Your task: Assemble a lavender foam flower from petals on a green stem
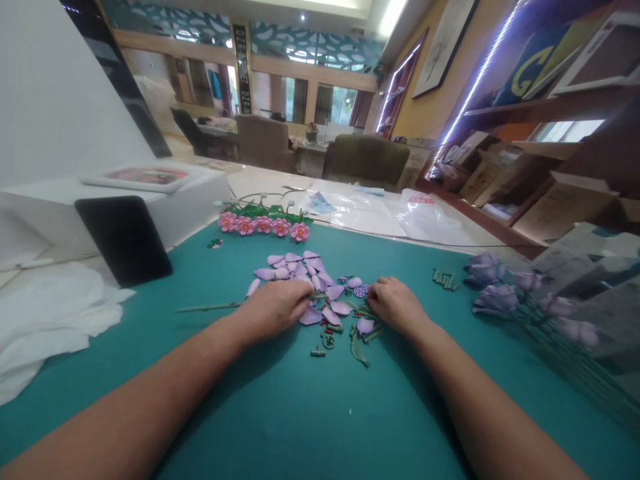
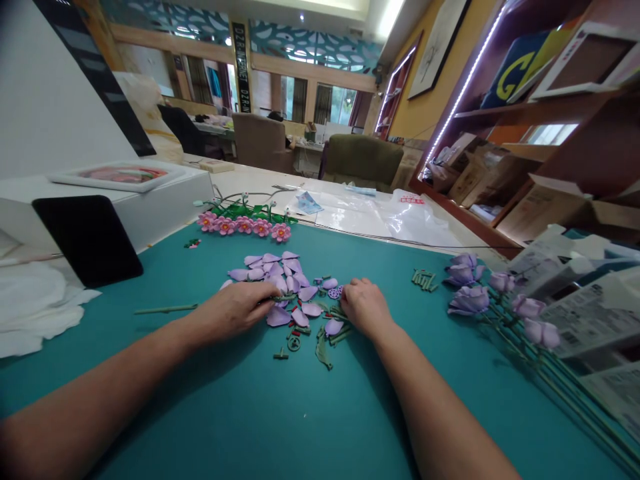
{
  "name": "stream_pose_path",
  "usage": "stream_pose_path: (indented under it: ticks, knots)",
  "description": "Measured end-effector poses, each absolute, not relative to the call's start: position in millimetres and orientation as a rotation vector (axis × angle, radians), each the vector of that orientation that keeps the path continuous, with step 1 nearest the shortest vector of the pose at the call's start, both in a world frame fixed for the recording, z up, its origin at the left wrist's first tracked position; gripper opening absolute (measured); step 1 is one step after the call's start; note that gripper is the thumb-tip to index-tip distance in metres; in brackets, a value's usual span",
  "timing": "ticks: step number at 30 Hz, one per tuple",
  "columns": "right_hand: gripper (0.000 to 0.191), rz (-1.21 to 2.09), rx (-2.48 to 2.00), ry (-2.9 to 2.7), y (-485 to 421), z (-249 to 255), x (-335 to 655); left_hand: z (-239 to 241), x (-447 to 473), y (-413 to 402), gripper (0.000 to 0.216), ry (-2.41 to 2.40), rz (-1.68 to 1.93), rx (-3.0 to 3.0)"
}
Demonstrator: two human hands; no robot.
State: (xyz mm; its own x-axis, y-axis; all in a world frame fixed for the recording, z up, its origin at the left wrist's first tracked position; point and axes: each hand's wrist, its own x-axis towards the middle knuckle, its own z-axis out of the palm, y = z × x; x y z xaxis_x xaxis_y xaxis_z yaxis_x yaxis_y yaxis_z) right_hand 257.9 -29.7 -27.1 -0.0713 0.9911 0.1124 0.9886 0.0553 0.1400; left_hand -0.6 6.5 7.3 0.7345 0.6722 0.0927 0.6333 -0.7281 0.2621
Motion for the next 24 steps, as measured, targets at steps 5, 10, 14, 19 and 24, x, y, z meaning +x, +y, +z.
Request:
stream_pose_path:
  ticks: [5,10,14,19,24]
  knots:
    - [0.018,0.190,2.196,2.249,-27.1,-27.7,261.5,5.5,0.5,5.9,0.021,1.041,0.291,2.729]
    - [0.018,0.125,2.232,2.244,-27.7,-25.9,261.6,6.7,0.9,3.9,0.022,1.053,0.266,2.720]
    - [0.016,0.097,2.262,2.236,-27.9,-25.4,261.8,4.8,0.1,5.4,0.026,1.008,0.252,2.748]
    - [0.017,0.070,2.266,2.248,-26.6,-25.2,264.1,4.7,0.5,6.5,0.028,0.988,0.220,2.780]
    - [0.014,0.038,2.287,2.239,-27.7,-25.5,264.8,7.9,1.5,5.1,0.026,1.006,0.192,2.793]
